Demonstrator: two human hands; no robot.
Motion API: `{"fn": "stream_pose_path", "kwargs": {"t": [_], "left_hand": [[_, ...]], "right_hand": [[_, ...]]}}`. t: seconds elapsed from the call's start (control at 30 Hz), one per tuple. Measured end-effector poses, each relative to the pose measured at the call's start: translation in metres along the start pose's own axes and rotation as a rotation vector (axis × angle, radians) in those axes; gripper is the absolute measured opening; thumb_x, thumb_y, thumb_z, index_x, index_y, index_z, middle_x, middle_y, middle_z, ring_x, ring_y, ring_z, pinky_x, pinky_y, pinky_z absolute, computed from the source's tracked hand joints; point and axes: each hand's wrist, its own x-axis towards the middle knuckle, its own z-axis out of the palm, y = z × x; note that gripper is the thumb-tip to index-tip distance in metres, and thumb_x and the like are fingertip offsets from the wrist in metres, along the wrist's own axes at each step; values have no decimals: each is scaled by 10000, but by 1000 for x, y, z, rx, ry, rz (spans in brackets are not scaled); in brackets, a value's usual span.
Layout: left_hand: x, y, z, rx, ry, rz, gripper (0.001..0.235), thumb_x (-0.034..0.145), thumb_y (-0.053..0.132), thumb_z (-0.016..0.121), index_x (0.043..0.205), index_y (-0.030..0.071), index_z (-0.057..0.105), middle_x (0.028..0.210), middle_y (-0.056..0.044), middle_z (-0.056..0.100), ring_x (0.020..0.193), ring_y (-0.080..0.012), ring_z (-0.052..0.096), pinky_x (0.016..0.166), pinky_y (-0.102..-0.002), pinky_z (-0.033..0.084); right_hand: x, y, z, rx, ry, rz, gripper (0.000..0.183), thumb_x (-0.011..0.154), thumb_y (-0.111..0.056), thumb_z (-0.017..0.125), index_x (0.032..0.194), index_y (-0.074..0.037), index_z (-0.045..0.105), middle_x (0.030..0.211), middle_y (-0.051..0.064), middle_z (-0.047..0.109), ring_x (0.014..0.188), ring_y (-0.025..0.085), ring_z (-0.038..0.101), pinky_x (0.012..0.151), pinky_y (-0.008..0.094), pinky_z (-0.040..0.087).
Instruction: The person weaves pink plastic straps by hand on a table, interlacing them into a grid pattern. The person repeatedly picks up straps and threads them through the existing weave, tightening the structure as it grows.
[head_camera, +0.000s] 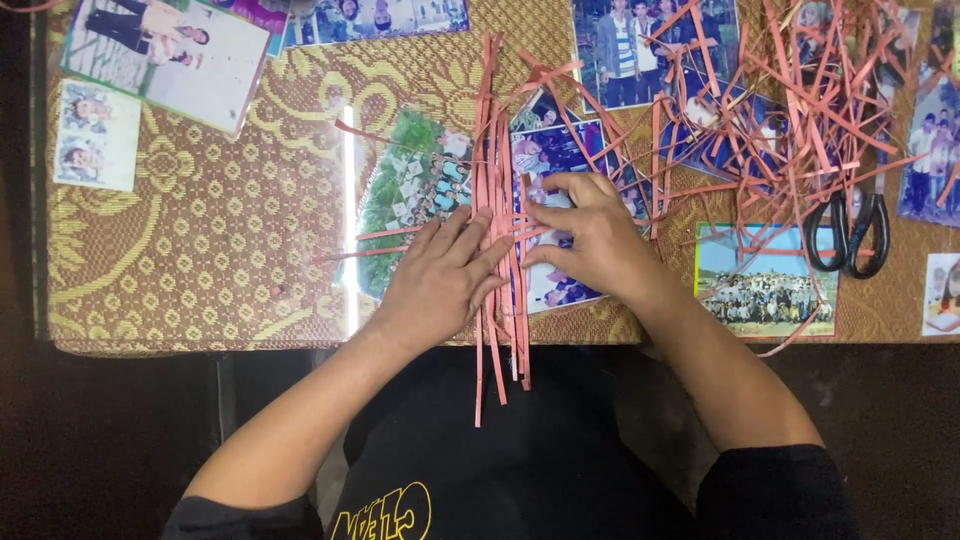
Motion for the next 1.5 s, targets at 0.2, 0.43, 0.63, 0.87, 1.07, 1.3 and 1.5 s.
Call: {"fn": "stream_pose_path", "kwargs": {"t": [0.2, 0.43, 0.63, 0.87, 1.07, 1.3, 1.5], "left_hand": [[0, -1, 1, -4, -6, 3, 405, 865, 402, 383, 1165, 165, 516, 1219, -151, 452, 1183, -327, 356, 922, -456, 308], [1, 1, -1, 12, -7, 11, 408, 865, 408, 382, 1165, 167, 519, 1226, -154, 447, 1180, -330, 361, 923, -465, 311], [0, 4, -3, 51, -44, -14, 414, 869, 420, 357, 1165, 178, 513, 1231, -145, 436, 1186, -319, 351, 926, -474, 293], [0, 7, -4, 56, -62, -39, 409, 876, 417, 328, 1158, 181, 506, 1230, -158, 428, 1194, -327, 338, 921, -517, 261], [6, 5, -16, -125, -131, -139, 517, 815, 429, 448, 1231, 129, 383, 1174, -162, 479, 1185, -297, 362, 943, -510, 227], [11, -2, -27, -312, -125, -166, 602, 807, 298, 528, 1287, 52, 259, 1096, -150, 554, 1144, -276, 421, 942, -421, 261], [9, 6, -32, -257, -93, -141, 526, 793, 160, 522, 1263, 58, 311, 1063, -170, 562, 1146, -276, 419, 951, -396, 253]], "right_hand": [[5, 1, 6, -11, -70, 62, 518, 584, -408, 734, 1038, -185, 621, 1153, 91, 464, 1114, 298, 352, 904, 413, 262], [4, 2, 5, -32, -66, 36, 517, 563, -417, 737, 1013, -187, 630, 1171, 82, 465, 1116, 290, 348, 881, 388, 264], [4, -2, -6, 46, -138, -10, 567, 555, -348, 758, 1067, -162, 599, 1193, 121, 465, 1138, 323, 348, 929, 446, 256], [-5, -23, -1, 65, -143, 65, 512, 639, -358, 705, 1093, -160, 574, 1177, 100, 498, 1157, 313, 353, 956, 457, 236], [-8, -19, 7, 26, -74, -4, 546, 616, -406, 705, 1077, -138, 587, 1187, 73, 510, 1143, 328, 375, 939, 458, 255], [-12, -13, 12, -16, 5, -76, 522, 602, -413, 713, 1028, -129, 613, 1174, 56, 527, 1110, 323, 411, 916, 435, 291], [-7, -42, -13, 0, -168, 141, 397, 692, -350, 675, 1008, -116, 619, 1170, 99, 513, 1150, 309, 380, 951, 486, 246]]}}
